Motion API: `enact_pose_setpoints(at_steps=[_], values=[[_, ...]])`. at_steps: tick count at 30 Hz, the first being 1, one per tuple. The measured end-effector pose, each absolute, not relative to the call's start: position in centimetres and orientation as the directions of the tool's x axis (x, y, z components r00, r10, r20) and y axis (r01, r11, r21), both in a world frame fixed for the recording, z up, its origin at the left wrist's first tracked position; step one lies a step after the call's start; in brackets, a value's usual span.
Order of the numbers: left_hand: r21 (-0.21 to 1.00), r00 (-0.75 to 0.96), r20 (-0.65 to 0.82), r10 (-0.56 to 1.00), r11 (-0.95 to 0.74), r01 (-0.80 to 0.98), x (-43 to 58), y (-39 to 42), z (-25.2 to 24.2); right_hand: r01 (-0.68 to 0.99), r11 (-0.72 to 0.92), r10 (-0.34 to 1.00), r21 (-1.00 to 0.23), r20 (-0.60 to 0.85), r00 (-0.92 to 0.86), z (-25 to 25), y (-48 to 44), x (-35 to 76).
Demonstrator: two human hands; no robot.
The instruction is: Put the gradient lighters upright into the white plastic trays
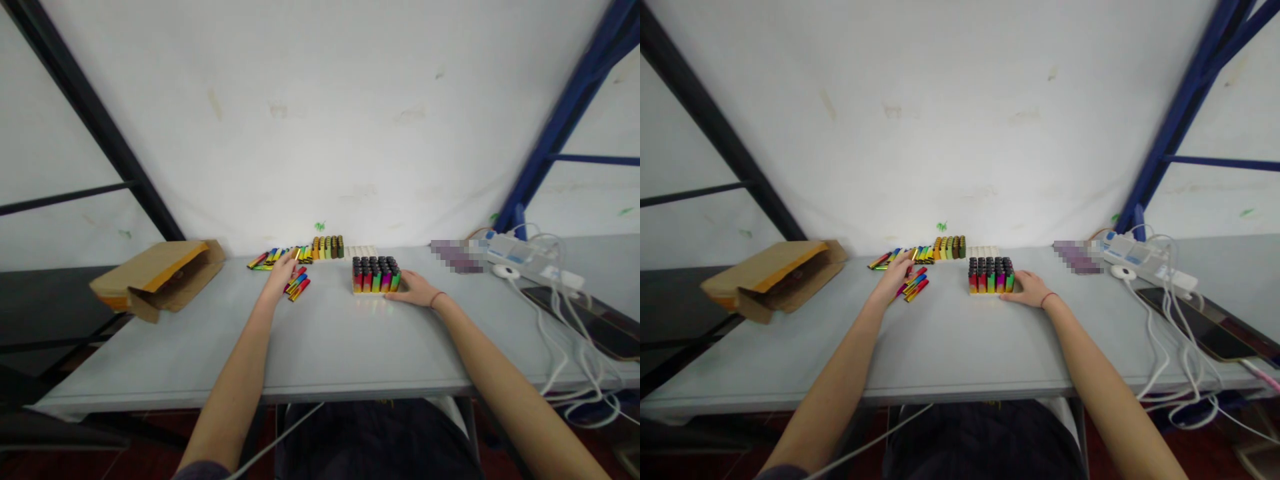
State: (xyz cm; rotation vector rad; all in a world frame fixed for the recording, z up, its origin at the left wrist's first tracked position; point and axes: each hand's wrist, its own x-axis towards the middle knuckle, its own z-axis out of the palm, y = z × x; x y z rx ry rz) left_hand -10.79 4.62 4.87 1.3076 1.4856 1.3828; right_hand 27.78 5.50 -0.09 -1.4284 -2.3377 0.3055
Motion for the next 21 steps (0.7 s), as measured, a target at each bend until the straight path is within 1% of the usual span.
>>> enact_pose_setpoints(at_steps=[2, 4, 6, 8, 11, 14, 16, 18, 21], values=[[0.976, -0.164, 0.15, 0.975, -0.119, 0.184, -10.3, 4.5, 4.8, 0.804, 0.463, 0.886, -0.372, 0.209, -0.414, -0.1, 5.5, 27.8], [0.97, -0.135, 0.19, 0.972, -0.165, 0.179, -9.9, 4.4, 4.6, 0.806, 0.465, 0.885, -0.367, 0.215, -0.412, -0.1, 5.6, 27.8], [0.967, -0.152, 0.228, 0.962, -0.205, 0.153, -9.4, 4.4, 4.6, 0.807, 0.465, 0.885, -0.363, 0.219, -0.411, -0.1, 5.6, 27.8], [0.972, -0.195, 0.226, 0.954, -0.208, 0.108, -8.9, 4.4, 4.6, 0.807, 0.465, 0.885, -0.364, 0.214, -0.413, -0.1, 5.6, 27.8], [0.986, -0.231, 0.156, 0.961, -0.164, -0.016, -7.8, 4.1, 5.0, 0.805, 0.468, 0.884, -0.366, 0.2, -0.423, 0.1, 5.5, 27.8], [0.979, -0.188, 0.067, 0.98, -0.101, -0.179, -6.6, 3.6, 5.4, 0.799, 0.475, 0.88, -0.368, 0.199, -0.431, 0.2, 5.5, 27.8], [0.97, -0.147, 0.012, 0.989, -0.047, -0.239, -5.8, 3.1, 5.6, 0.801, 0.475, 0.88, -0.366, 0.194, -0.433, 0.2, 5.5, 27.8], [0.973, -0.107, -0.029, 0.994, 0.004, -0.229, -5.2, 2.8, 5.5, 0.799, 0.478, 0.878, -0.365, 0.19, -0.439, 0.2, 5.5, 27.8], [0.991, -0.091, -0.079, 0.993, 0.068, -0.111, -4.4, 2.6, 5.0, 0.789, 0.487, 0.873, -0.375, 0.204, -0.442, 0.2, 5.5, 27.8]])
